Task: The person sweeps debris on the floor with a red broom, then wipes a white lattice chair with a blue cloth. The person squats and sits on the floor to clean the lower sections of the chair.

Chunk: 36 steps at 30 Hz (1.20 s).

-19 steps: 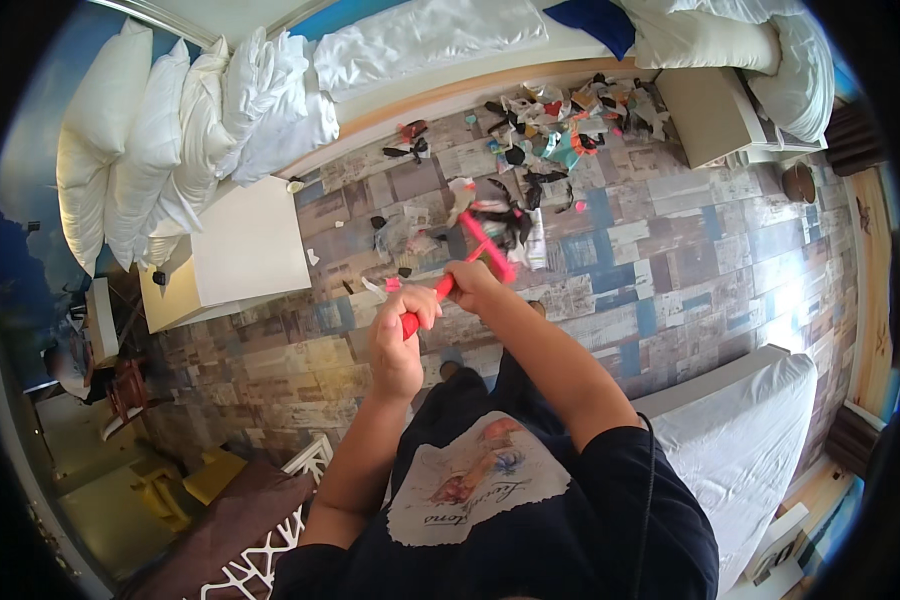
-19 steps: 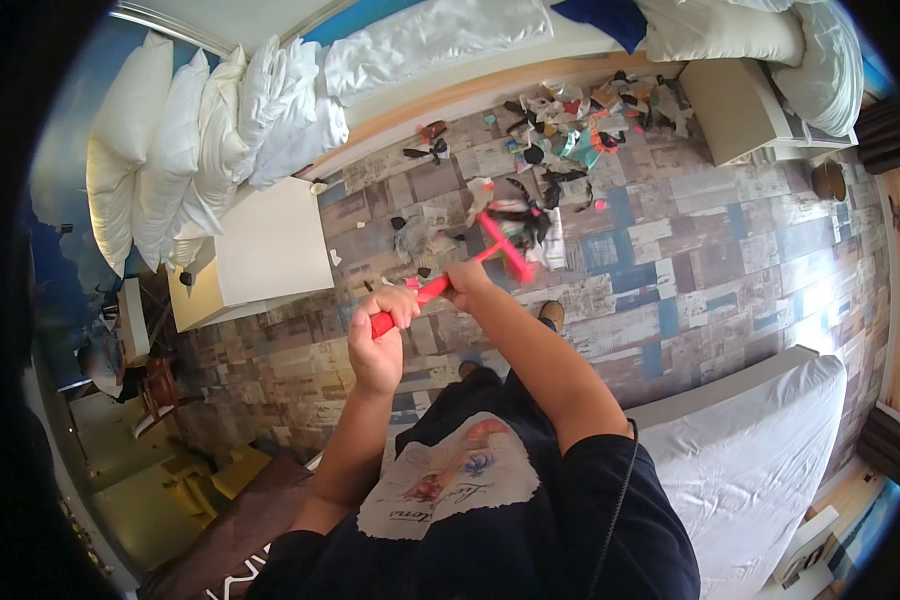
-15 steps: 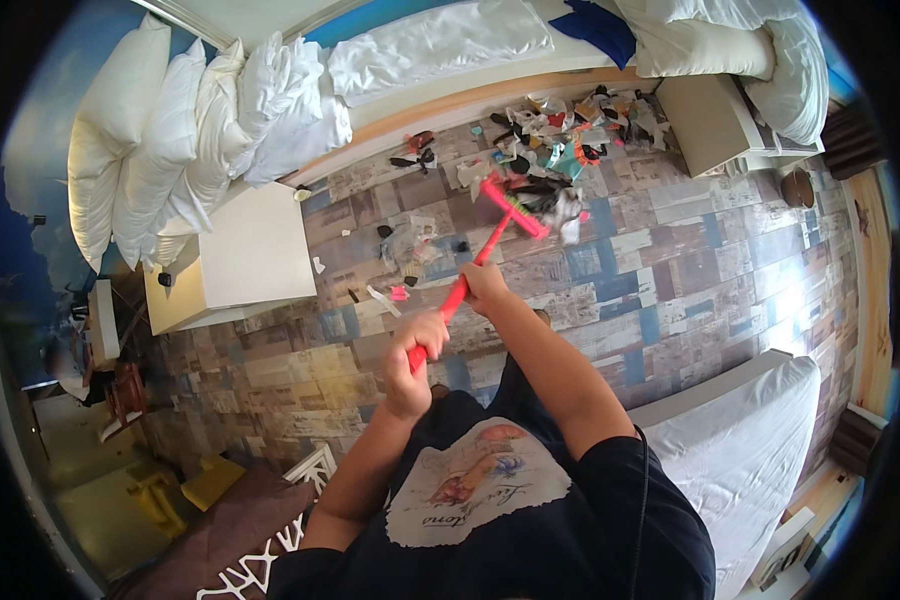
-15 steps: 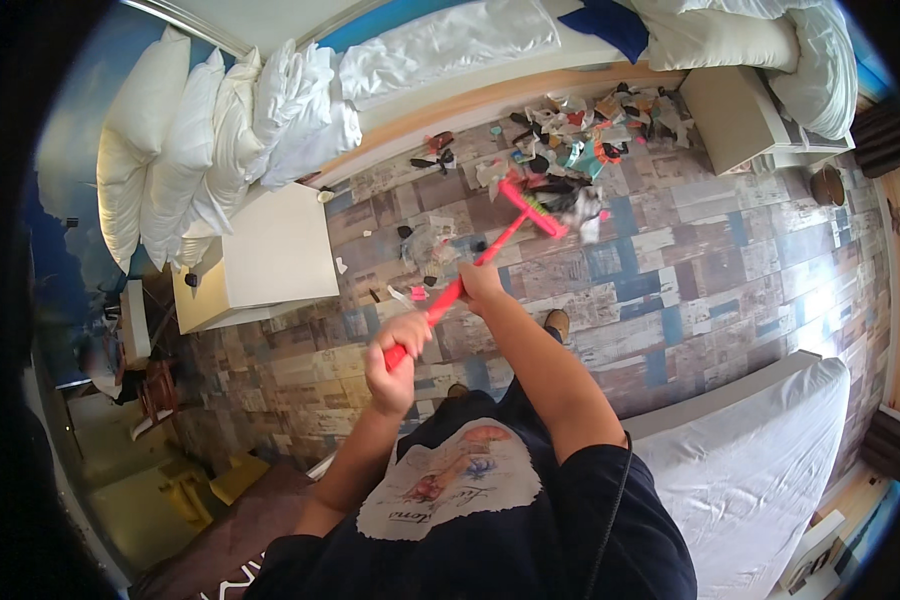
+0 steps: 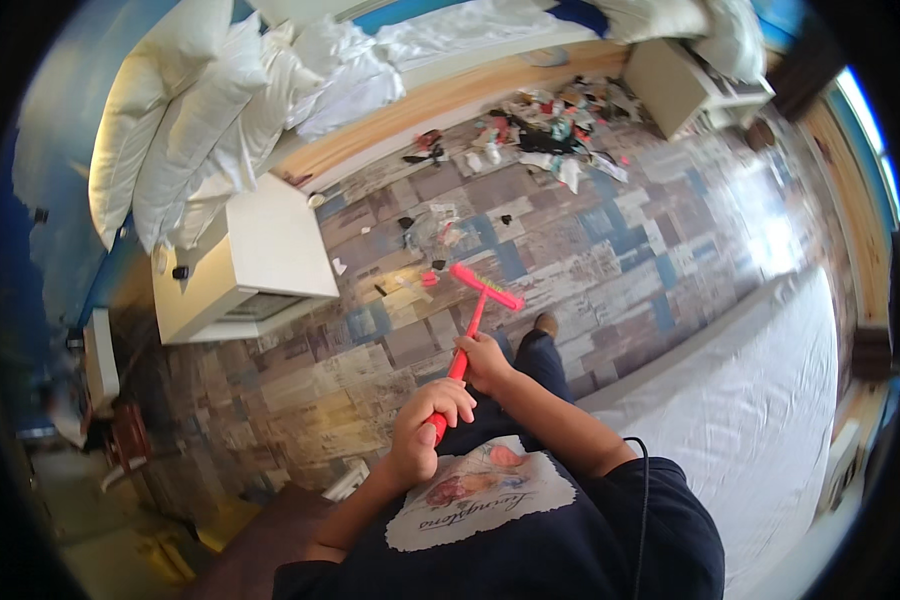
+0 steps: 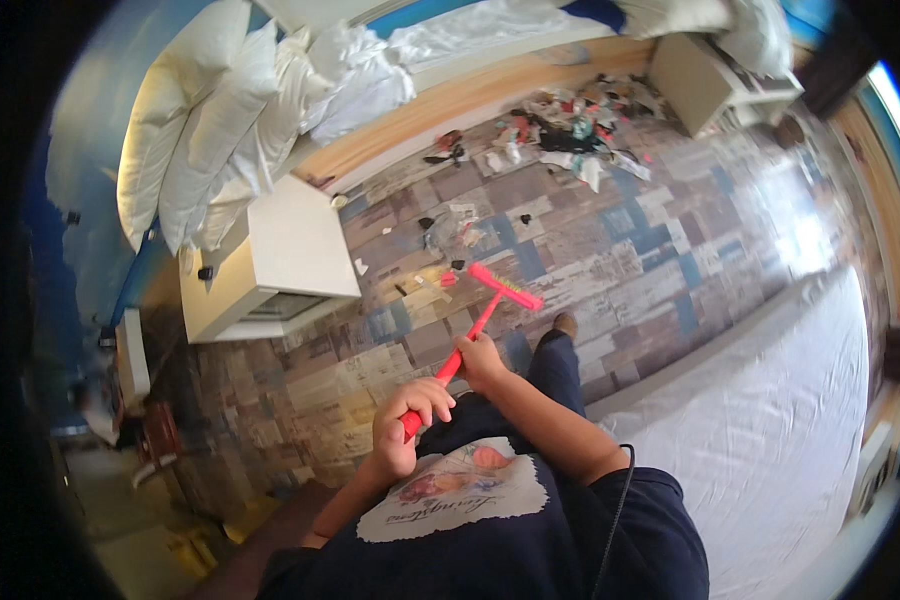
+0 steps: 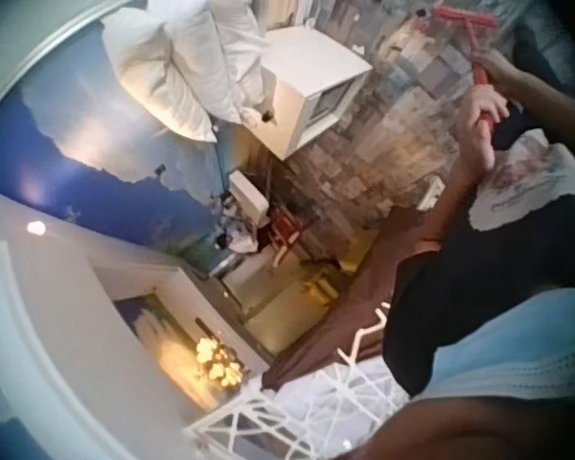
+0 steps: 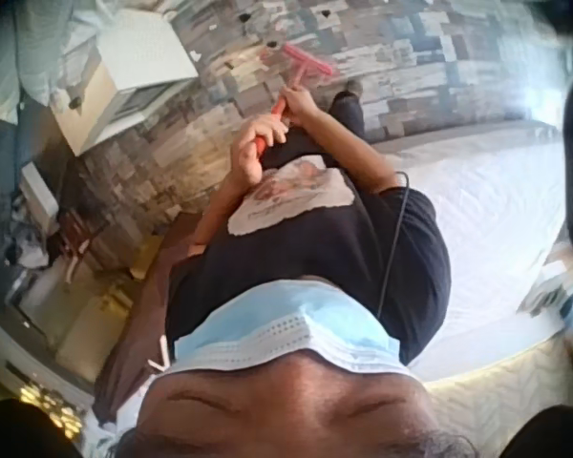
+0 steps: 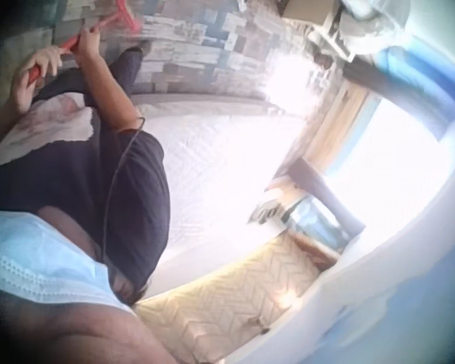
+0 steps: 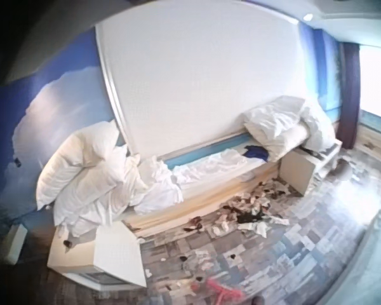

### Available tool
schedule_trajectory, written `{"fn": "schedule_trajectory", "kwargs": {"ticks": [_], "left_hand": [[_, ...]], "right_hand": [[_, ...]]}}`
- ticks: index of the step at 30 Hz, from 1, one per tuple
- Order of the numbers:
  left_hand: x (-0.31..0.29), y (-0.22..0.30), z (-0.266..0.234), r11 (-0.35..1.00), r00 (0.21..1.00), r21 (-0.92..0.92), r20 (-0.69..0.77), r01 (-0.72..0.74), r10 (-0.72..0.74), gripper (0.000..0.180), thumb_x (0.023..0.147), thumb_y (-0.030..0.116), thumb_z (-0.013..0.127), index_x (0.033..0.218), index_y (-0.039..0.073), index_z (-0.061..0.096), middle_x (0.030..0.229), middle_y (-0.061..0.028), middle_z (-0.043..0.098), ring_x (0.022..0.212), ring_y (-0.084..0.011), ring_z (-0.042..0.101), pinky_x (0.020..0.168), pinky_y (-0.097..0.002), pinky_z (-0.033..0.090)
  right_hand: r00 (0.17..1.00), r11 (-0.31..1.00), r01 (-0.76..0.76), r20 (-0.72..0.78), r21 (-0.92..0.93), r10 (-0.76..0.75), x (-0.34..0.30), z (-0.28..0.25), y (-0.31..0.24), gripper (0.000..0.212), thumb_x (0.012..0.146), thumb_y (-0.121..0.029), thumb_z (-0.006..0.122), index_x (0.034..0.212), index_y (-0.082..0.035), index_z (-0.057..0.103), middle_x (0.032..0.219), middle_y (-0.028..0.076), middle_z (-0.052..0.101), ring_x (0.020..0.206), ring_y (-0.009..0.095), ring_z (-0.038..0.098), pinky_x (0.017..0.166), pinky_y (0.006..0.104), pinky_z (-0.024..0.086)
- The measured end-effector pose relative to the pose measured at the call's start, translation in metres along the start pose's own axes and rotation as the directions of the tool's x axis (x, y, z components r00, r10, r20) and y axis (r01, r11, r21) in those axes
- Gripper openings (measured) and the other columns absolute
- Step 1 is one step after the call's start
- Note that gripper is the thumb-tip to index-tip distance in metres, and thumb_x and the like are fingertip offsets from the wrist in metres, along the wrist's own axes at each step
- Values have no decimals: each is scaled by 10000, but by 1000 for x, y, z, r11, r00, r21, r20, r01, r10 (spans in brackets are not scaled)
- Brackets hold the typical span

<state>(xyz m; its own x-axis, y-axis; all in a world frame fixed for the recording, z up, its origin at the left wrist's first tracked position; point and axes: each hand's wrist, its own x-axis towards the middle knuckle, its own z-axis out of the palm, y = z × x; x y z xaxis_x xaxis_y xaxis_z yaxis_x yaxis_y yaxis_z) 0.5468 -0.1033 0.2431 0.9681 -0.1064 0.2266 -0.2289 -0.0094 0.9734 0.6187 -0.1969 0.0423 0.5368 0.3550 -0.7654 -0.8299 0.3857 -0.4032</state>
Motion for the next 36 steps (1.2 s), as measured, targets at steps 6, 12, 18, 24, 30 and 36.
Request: {"fn": "schedule_trajectory", "kwargs": {"ticks": [6, 12, 18, 24, 30, 36], "left_hand": [[-56, 19, 0, 990, 993, -124, 105, 64, -51, 517, 1002, 465, 316, 774, 33, 484, 743, -97, 520, 740, -231, 521, 851, -399, 419], [-116, 23, 16, 993, 931, 17, 346, 119, -118, 477, 1022, 338, 259, 794, 9, 519, 826, -127, 551, 793, -234, 524, 851, -356, 424], [-195, 26, 2, 995, 872, -88, 483, -51, 87, 458, 1036, 336, 243, 847, 13, 506, 864, -140, 550, 845, -237, 535, 889, -370, 423], [-296, 66, 6, 981, 799, -191, 587, -21, 131, 260, 967, 167, 355, 823, 18, 514, 876, -132, 576, 855, -234, 557, 886, -350, 441], [-385, 115, 31, 992, 497, -106, 866, 67, 59, 380, 998, 254, 407, 737, 18, 551, 777, -90, 585, 760, -185, 571, 820, -325, 456], [-474, 133, 62, 977, 508, -154, 859, 151, 57, 444, 1023, 333, 347, 751, 26, 518, 730, -75, 543, 708, -165, 526, 711, -287, 427]], "right_hand": [[998, 997, -2, -64, 79, 7, -61, -15, 55, 139, 906, -167, 625, 895, -52, 549, 697, 62, 555, 545, 221, 577, 473, 359, 498], [986, 961, 132, -131, 243, -102, -83, -62, 132, 124, 902, -150, 616, 902, -33, 574, 742, 86, 567, 642, 248, 606, 587, 428, 549], [952, 920, 285, -190, 268, -240, -142, -60, 194, 272, 927, -214, 601, 702, -80, 530, 669, 60, 550, 483, 174, 507, 474, 355, 481], [877, 739, 479, -283, 474, -387, -198, -44, 297, 111, 887, -186, 579, 867, -108, 503, 655, 58, 556, 500, 177, 547, 452, 330, 468], [801, 699, 592, -205, 401, -562, -244, -77, 422, 219, 919, -205, 505, 777, -55, 579, 705, 85, 567, 583, 204, 560, 473, 350, 439], [861, 565, 482, -245, 670, -445, -349, -76, 512, 382, 992, -337, 446, 694, -130, 567, 635, 7, 515, 539, 133, 502, 488, 257, 430]]}}
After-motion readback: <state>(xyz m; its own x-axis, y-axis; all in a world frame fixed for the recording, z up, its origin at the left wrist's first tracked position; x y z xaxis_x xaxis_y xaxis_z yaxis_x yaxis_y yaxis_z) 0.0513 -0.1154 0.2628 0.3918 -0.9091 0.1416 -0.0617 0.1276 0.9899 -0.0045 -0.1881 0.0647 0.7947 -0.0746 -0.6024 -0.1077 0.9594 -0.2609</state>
